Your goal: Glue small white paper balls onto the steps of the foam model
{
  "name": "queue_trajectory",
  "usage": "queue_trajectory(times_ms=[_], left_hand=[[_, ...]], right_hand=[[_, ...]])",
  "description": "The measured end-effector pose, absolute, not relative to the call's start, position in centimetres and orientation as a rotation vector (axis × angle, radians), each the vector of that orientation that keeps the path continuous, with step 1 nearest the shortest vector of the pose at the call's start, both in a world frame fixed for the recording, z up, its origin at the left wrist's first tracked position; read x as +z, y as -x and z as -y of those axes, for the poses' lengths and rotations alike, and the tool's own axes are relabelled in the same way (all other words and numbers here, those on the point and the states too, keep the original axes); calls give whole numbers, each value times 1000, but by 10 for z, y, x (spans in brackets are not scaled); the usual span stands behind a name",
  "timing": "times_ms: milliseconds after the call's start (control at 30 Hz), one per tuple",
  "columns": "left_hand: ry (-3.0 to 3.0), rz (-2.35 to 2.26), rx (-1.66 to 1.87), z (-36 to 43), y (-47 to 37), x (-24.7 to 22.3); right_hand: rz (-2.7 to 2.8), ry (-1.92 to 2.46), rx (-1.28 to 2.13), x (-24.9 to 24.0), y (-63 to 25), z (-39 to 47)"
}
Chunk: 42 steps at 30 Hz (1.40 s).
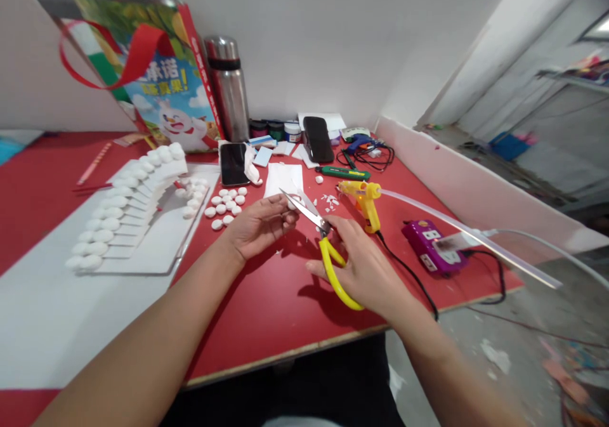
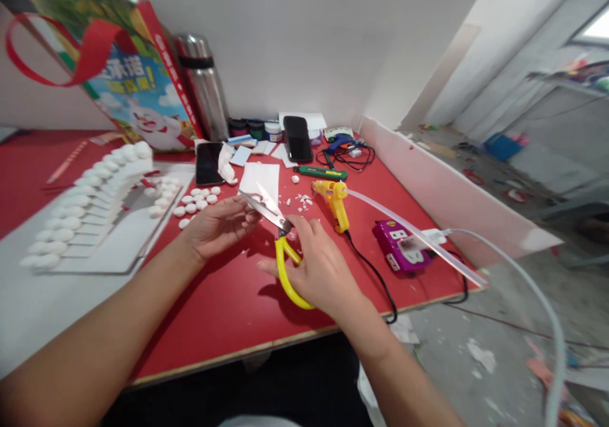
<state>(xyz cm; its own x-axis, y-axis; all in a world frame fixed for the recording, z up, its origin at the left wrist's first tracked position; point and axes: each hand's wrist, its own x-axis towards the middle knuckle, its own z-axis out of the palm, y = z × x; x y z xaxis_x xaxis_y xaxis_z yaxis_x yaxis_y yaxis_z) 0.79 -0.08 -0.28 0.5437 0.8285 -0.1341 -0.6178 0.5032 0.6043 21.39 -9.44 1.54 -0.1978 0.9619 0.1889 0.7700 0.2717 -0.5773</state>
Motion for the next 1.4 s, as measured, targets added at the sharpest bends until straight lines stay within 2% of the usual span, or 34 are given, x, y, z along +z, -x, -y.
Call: queue_trajectory(times_ms=[800,1100,1400], left_hand=[[-531,-448,852,0,-8,-1],[-567,-458,929,0,-6,-2],[-549,-560,1027,1,-11,0]], right_hand=[[2048,1509,322,11,-214,86],[1651,1635,608,11,-217,81],[1670,1628,574,16,-217,83]])
